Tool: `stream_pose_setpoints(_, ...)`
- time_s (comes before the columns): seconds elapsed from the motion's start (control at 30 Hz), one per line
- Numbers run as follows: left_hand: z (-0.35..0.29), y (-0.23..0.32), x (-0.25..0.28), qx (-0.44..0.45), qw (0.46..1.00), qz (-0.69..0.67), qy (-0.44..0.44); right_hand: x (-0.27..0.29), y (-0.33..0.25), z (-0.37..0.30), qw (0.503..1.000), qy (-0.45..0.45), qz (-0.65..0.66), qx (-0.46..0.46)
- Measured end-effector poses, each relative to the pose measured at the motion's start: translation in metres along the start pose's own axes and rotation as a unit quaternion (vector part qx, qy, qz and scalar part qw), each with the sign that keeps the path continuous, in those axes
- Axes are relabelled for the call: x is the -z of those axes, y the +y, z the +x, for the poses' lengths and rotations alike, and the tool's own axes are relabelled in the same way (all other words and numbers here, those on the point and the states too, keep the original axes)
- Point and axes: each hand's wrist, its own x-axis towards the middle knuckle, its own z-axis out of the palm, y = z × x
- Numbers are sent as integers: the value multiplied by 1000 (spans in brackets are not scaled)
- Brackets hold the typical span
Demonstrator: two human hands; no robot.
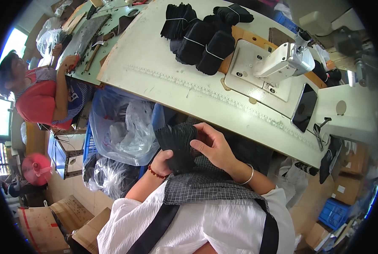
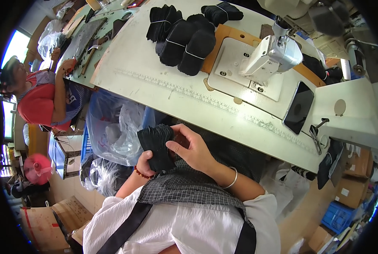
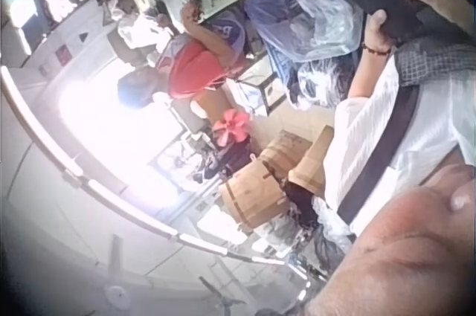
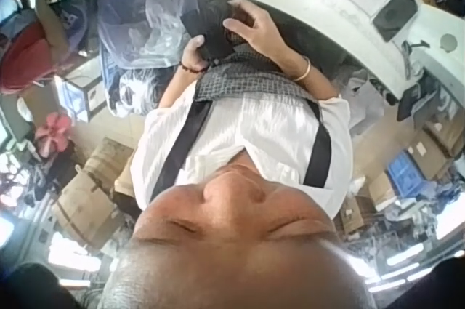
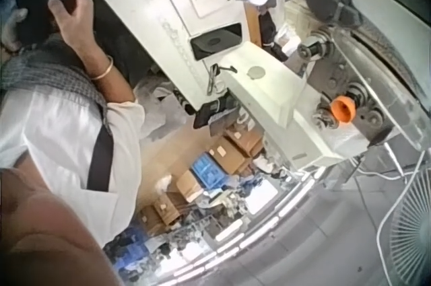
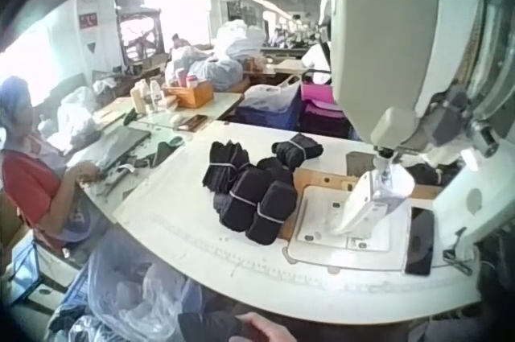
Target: Assembling and stitching black shoe upper components using an industrial sewing machine.
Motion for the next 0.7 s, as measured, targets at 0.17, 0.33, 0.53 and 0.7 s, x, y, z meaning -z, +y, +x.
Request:
stream_pose_setpoints(0.17, 2, 1, 3, 4, 1000, 19, -16, 0, -6, -1, 1000, 2, -9, 0)
stream_pose_setpoints(0.33, 1, -2, 3, -6, 1000, 6, -12, 0, -10, -2, 1000, 5, -11, 7)
stream_pose_setpoints(0.53, 0, -5, -2, 9, 1000, 7, -8, -1, -14, -7, 998, 24, -52, 2)
stream_pose_setpoints(0.7, 0, -11, 7, 30, 999, 14, -13, -3, -19, -13, 993, 38, -107, 41)
